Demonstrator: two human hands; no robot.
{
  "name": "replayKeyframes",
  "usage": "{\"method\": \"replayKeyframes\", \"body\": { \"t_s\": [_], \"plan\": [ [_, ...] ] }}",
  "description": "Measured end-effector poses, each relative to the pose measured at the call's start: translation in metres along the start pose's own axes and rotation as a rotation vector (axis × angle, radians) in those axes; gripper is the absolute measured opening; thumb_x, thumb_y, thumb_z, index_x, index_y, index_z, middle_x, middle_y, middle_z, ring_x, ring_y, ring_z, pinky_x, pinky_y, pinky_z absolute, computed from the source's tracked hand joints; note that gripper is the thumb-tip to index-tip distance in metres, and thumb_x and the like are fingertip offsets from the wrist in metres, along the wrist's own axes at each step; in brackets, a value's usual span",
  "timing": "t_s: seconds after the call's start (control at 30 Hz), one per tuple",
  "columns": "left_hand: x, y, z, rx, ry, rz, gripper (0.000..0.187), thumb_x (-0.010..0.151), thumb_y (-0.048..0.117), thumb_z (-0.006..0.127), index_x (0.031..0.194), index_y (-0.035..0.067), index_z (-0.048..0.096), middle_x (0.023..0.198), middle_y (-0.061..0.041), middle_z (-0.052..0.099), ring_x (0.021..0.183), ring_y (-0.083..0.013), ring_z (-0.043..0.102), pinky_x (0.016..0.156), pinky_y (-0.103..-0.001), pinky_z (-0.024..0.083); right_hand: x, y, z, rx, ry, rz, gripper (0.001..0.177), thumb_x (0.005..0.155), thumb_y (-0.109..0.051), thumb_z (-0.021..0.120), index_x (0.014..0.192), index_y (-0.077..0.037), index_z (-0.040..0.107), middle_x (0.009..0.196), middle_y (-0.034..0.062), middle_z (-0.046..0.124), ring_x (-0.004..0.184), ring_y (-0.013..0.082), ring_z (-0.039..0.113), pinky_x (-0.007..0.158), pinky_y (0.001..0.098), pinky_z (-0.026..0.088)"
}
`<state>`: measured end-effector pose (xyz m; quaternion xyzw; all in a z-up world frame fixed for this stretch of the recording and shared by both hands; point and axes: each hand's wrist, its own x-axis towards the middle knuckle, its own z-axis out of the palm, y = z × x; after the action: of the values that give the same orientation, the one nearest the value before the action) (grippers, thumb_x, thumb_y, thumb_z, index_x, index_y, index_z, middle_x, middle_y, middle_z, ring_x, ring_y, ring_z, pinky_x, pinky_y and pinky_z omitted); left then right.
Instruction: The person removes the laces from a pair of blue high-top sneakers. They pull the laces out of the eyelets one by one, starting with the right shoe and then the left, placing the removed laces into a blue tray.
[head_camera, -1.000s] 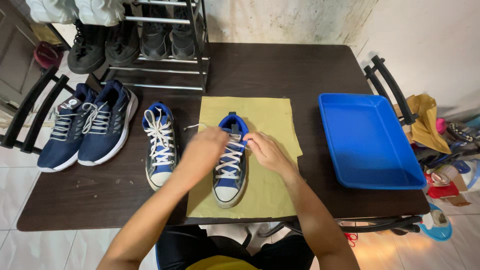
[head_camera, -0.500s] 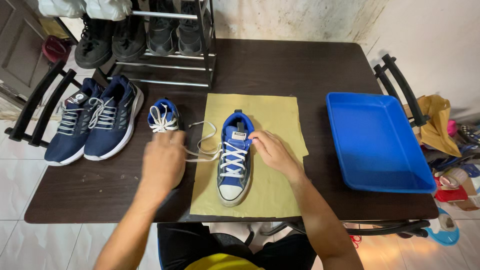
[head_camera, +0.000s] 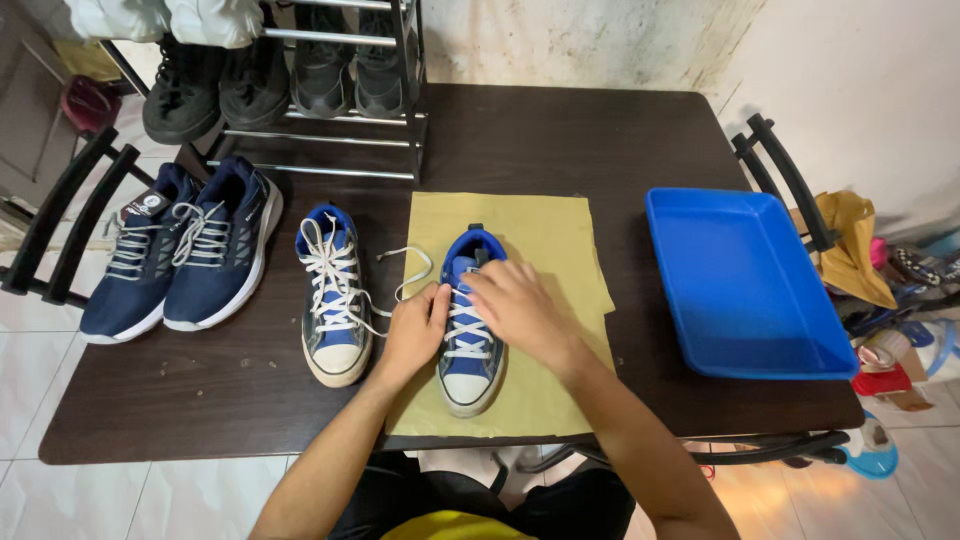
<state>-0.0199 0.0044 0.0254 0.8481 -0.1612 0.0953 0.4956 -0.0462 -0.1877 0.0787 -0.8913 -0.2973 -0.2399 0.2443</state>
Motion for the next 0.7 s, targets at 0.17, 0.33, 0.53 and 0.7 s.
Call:
{"method": "replayKeyframes", "body": {
  "t_s": [0.17, 0.33, 0.53, 0.7],
  "plan": [
    [-0.003, -0.008, 0.006, -0.121, 0.015, -0.073, 0.034, 0.106, 0.028, 0.050, 0.091, 0.000, 0.063, 0.069, -0.022, 0.061, 0.057, -0.0363, 0.056, 0.058, -0.043, 0.046, 0.010, -0.016, 0.021, -0.175, -0.030, -0.017, 0.018, 0.088, -0.014, 0.070, 0.104, -0.007, 0.067, 0.104, 0.0065, 0.060, 0.102, 0.0270, 0.057, 0.092, 0.0426, 0.043],
    [-0.005, -0.004, 0.007, -0.164, 0.056, -0.111, 0.036, 0.105, 0.029, 0.053, 0.088, -0.001, 0.062, 0.066, -0.019, 0.059, 0.054, -0.0260, 0.050, 0.056, -0.039, 0.045, 0.002, 0.005, 0.038, -0.046, 0.222, 0.104, 0.009, 0.085, -0.008, 0.069, 0.093, -0.006, 0.065, 0.095, 0.0079, 0.062, 0.097, 0.0282, 0.059, 0.086, 0.0441, 0.042],
    [-0.005, -0.002, 0.005, -0.229, 0.043, -0.168, 0.038, 0.105, 0.031, 0.054, 0.087, -0.001, 0.065, 0.062, -0.014, 0.061, 0.057, -0.0157, 0.051, 0.057, -0.036, 0.046, -0.055, 0.057, 0.034, 0.418, 0.485, 0.776, 0.002, 0.095, -0.003, 0.063, 0.097, -0.002, 0.062, 0.091, 0.0157, 0.059, 0.079, 0.0289, 0.059, 0.070, 0.0378, 0.046],
    [-0.005, -0.003, 0.008, -0.244, 0.017, -0.137, 0.037, 0.105, 0.032, 0.051, 0.091, 0.000, 0.064, 0.064, -0.014, 0.061, 0.058, -0.0156, 0.052, 0.058, -0.036, 0.046, -0.051, 0.046, 0.036, 0.078, 0.447, 0.599, 0.027, 0.083, -0.001, 0.062, 0.110, -0.001, 0.063, 0.112, 0.0153, 0.061, 0.099, 0.0297, 0.061, 0.085, 0.0411, 0.050]
  ]
}}
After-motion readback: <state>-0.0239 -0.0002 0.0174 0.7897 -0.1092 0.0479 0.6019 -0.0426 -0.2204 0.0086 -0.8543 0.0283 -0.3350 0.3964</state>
